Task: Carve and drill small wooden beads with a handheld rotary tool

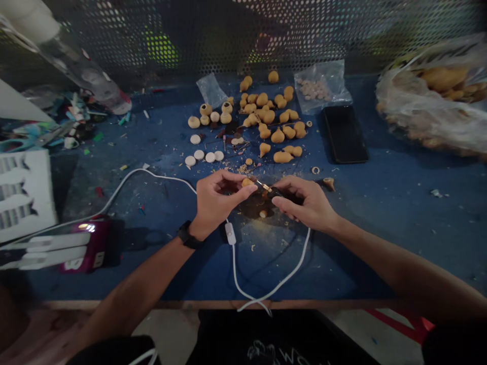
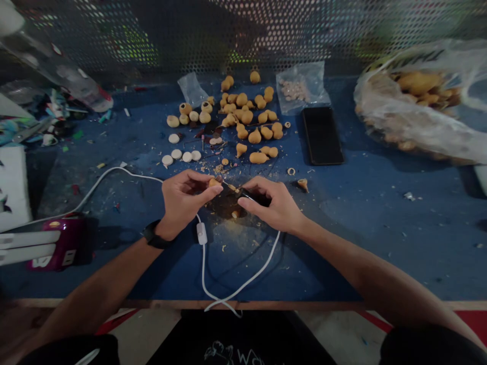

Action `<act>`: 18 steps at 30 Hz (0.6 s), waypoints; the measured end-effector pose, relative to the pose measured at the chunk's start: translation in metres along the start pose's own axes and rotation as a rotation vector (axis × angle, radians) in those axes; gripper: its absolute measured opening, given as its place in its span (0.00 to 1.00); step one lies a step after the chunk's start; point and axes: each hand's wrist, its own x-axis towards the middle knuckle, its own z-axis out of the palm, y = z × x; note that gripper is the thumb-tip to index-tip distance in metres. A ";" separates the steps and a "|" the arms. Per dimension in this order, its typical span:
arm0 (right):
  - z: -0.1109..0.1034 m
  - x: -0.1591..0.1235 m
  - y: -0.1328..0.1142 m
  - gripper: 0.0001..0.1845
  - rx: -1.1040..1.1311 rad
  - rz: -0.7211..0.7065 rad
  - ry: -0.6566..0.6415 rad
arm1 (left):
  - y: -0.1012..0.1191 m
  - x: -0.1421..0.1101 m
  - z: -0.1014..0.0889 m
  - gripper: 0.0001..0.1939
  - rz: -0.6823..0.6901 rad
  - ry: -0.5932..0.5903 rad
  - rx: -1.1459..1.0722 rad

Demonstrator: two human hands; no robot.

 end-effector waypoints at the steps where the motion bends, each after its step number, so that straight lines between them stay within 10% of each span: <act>1: 0.000 0.000 0.000 0.14 0.002 0.000 0.002 | 0.000 0.000 0.000 0.12 -0.002 -0.002 -0.001; 18: 0.000 0.000 0.000 0.14 0.003 0.016 -0.003 | 0.000 -0.001 -0.001 0.12 -0.004 -0.006 -0.004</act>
